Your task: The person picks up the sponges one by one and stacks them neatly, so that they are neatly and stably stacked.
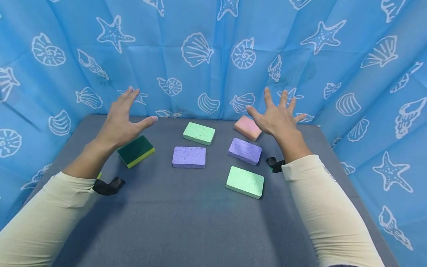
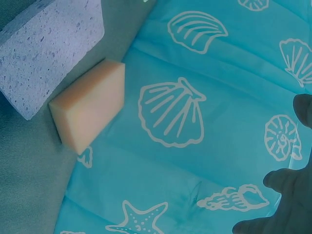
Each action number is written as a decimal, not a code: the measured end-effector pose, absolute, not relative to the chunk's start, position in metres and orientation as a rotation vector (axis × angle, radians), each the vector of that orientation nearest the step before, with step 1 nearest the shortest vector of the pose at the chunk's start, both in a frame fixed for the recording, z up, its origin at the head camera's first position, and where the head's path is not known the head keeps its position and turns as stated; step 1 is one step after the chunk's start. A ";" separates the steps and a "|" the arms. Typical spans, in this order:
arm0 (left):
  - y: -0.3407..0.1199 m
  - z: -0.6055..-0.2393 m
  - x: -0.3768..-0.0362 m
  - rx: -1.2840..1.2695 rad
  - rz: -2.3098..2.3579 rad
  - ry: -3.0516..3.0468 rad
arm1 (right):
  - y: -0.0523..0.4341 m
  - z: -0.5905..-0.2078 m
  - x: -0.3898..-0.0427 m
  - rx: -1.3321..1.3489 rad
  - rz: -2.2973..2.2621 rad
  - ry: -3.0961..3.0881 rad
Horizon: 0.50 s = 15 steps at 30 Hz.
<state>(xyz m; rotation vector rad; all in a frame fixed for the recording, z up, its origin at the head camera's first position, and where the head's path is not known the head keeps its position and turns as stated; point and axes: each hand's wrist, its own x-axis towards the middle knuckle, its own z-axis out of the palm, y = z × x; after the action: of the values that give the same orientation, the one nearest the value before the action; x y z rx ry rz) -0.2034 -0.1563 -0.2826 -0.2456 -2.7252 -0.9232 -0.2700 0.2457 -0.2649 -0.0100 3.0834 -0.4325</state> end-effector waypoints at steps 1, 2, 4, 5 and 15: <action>-0.155 -0.286 -0.204 -0.255 -0.968 -2.715 | 0.246 -0.265 -0.270 -0.010 -0.433 3.086; -0.154 -0.290 -0.204 -0.265 -1.014 -2.706 | 0.245 -0.265 -0.269 -0.010 -0.435 3.088; -0.151 -0.297 -0.204 -0.286 -1.088 -2.677 | 0.245 -0.265 -0.269 -0.012 -0.437 3.092; -0.150 -0.301 -0.204 -0.300 -1.116 -2.662 | 0.245 -0.265 -0.269 -0.012 -0.441 3.092; -0.137 -0.337 -0.204 -0.343 -1.238 -2.576 | 0.245 -0.269 -0.267 -0.020 -0.441 3.095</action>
<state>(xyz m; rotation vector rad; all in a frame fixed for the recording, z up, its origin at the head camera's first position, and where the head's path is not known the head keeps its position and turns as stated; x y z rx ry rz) -0.2037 -0.1375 -0.3367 -0.3430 -2.5755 -1.2384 -0.2672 0.2446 -0.2687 -0.0204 3.0948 -0.4413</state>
